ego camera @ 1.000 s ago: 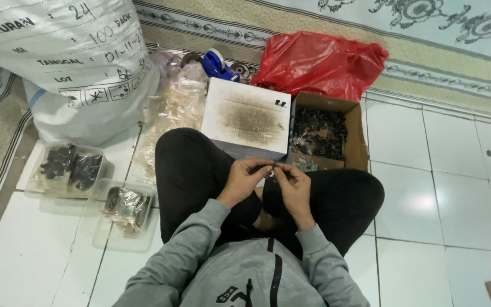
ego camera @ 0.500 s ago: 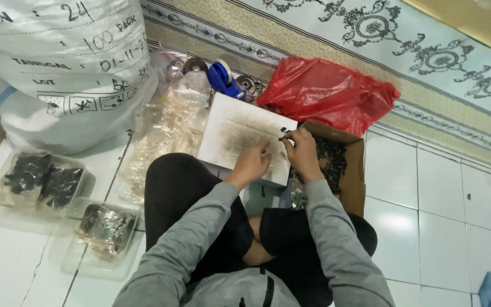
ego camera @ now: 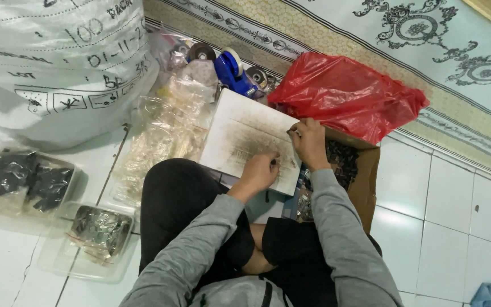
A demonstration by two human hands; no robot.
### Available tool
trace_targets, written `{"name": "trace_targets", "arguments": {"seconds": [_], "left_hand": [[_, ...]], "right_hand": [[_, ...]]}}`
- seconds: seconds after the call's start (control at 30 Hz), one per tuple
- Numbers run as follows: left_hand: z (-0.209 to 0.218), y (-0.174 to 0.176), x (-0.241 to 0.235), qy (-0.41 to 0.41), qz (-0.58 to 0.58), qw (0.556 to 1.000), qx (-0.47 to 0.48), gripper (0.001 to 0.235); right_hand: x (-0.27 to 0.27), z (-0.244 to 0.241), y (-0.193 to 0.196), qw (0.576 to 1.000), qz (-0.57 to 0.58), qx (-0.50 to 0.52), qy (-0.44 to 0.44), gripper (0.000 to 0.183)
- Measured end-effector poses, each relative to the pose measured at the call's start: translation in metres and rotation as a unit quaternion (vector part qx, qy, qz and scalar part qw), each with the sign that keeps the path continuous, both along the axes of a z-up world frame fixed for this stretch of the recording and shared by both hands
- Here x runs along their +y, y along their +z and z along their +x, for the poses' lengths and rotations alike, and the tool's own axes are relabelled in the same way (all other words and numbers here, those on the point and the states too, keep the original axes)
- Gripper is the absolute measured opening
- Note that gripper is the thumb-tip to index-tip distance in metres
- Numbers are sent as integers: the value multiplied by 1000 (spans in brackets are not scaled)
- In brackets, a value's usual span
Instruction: The person sits on the floor and packs small black plastic parts into clear plastic bags. They arrange the parts on a white tray, fold the bags, and place the sealed bags into a cardboard box. The person also picks up loose parts from the box and places them on the tray.
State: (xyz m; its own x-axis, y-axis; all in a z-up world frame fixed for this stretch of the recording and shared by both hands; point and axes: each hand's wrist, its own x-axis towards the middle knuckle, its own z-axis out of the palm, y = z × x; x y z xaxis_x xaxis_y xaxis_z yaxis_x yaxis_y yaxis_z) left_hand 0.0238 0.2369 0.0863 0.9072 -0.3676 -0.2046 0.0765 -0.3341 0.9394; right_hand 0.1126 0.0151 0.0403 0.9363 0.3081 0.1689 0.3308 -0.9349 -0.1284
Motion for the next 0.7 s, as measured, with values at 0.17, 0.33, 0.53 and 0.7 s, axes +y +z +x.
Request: {"name": "trace_targets", "arguments": {"seconds": [0.17,0.33,0.53,0.7], "left_hand": [[0,-8,-2,7,-5,1000,-7,42],[-1,-11,-4,17,-5,1000,-19,39],[-1,-12,-4,18,5,1000,-17,38],[-2,-27,-7,33,18,998,-47,35]], "right_hand": [[-5,3,-12,1000,-7,4,-2,12],[-8,3,-16,1000,-13,-3,-6,12],[-13,-3,-10,1000,-12,-25,-10,18],[-27,-20,32,998,40,-36,-34,16]]}}
